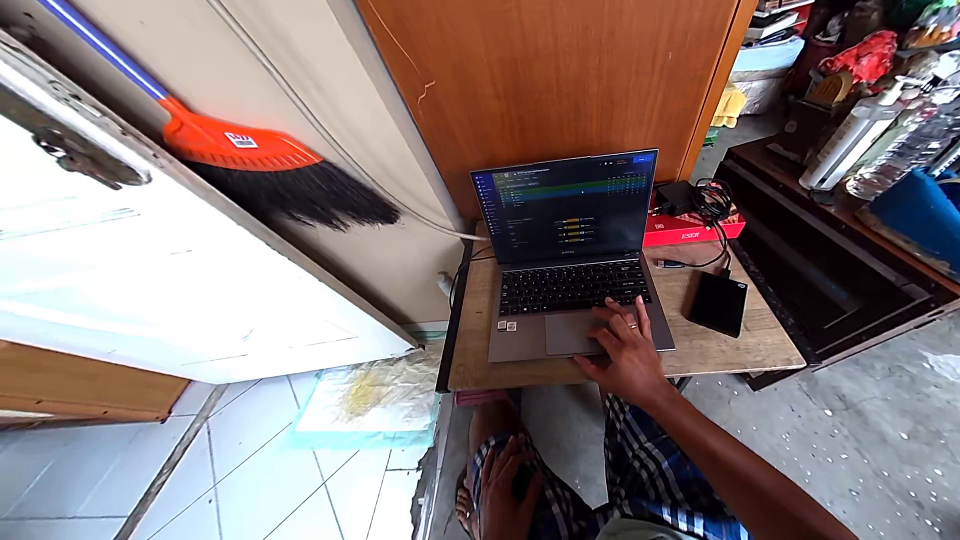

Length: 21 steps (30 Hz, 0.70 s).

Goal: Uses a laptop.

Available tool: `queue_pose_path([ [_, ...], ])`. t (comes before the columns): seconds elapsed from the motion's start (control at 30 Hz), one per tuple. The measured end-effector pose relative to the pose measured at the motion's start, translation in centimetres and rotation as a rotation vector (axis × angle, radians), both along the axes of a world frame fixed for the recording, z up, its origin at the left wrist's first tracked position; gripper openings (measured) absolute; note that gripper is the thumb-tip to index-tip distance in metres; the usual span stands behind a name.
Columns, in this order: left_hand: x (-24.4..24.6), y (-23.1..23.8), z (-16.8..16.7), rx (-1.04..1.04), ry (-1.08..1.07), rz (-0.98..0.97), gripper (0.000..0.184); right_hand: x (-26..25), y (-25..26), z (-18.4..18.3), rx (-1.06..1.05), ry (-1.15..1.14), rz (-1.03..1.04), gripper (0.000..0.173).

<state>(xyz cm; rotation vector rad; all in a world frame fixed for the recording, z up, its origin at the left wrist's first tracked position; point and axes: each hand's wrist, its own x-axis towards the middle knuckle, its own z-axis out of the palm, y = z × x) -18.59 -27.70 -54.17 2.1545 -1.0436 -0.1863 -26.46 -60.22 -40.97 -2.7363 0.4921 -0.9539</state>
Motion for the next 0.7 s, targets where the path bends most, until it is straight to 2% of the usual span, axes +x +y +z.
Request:
queue_pose_path([
  [0.2,0.04,-0.06,0.09,-0.006,-0.006,-0.003,0.033,-0.03,-0.14,-0.07,-0.018,0.016,0.073,0.036],
  [0.37,0.07,-0.04,-0.09,0.001,-0.008,0.002,0.033,-0.04,-0.09,-0.2,-0.006,-0.028,0.009,0.041],
  [0.7,0.04,-0.14,0.36,0.008,0.0,-0.001,0.033,-0.04,0.0,0.11,0.009,0.017,0.006,0.042],
])
